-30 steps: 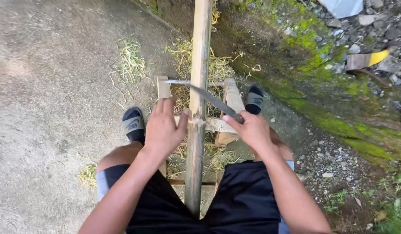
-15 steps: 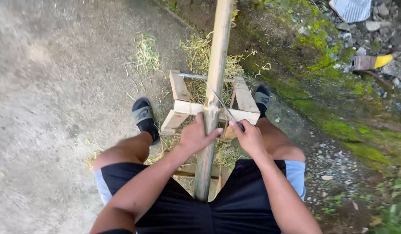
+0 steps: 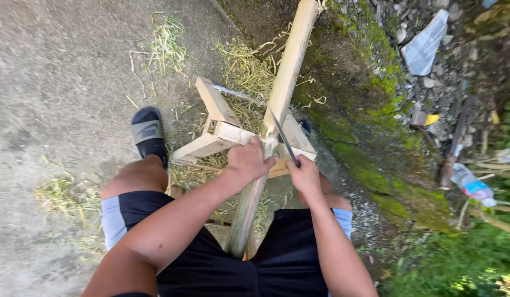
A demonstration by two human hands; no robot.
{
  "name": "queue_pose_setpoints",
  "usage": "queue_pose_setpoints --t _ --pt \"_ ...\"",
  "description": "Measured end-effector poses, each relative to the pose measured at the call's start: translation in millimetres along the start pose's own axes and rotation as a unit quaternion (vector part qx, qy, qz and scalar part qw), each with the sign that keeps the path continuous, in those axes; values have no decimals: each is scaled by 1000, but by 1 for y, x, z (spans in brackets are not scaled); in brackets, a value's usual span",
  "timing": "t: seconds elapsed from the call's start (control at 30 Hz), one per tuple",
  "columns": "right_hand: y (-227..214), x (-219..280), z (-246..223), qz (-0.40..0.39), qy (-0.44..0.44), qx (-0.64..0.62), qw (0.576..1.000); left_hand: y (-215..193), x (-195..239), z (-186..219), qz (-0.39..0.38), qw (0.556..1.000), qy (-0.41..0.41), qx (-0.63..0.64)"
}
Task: The person is using a knife to strip the outer layer and nodes off a piece of bamboo.
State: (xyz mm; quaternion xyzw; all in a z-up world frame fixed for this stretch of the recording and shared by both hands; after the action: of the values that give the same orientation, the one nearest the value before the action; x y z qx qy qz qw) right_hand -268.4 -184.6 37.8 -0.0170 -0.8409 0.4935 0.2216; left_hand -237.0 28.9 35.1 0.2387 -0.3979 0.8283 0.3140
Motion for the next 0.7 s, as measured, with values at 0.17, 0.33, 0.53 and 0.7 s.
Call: queue_pose_setpoints --t 0.17,0.33,0.53,0.7 --pt "-24 -21 -63 -30 -82 229 970 2 -4 -2 12 1000 13 -20" --pt "-14 -32 -80 -48 -133 266 954 5 -13 -1 32 999 26 -25" --pt "-6 -38 -90 -27 -202 278 939 12 -17 1 47 998 34 -40" --pt "1 -33 -80 -25 -176 296 938 4 -18 1 79 996 24 -44"
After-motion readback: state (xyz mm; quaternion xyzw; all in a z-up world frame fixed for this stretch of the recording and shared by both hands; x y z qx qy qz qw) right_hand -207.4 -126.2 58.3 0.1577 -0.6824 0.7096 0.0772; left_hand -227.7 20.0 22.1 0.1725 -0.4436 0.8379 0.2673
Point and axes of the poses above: each hand's wrist, its own x-axis away from the middle knuckle, its own y-axis out of the palm, z = x × y, the point moved 10 cm from there along -x, towards the middle knuckle, and after that the axes turned 2 degrees about x, right-handed, at the moved point
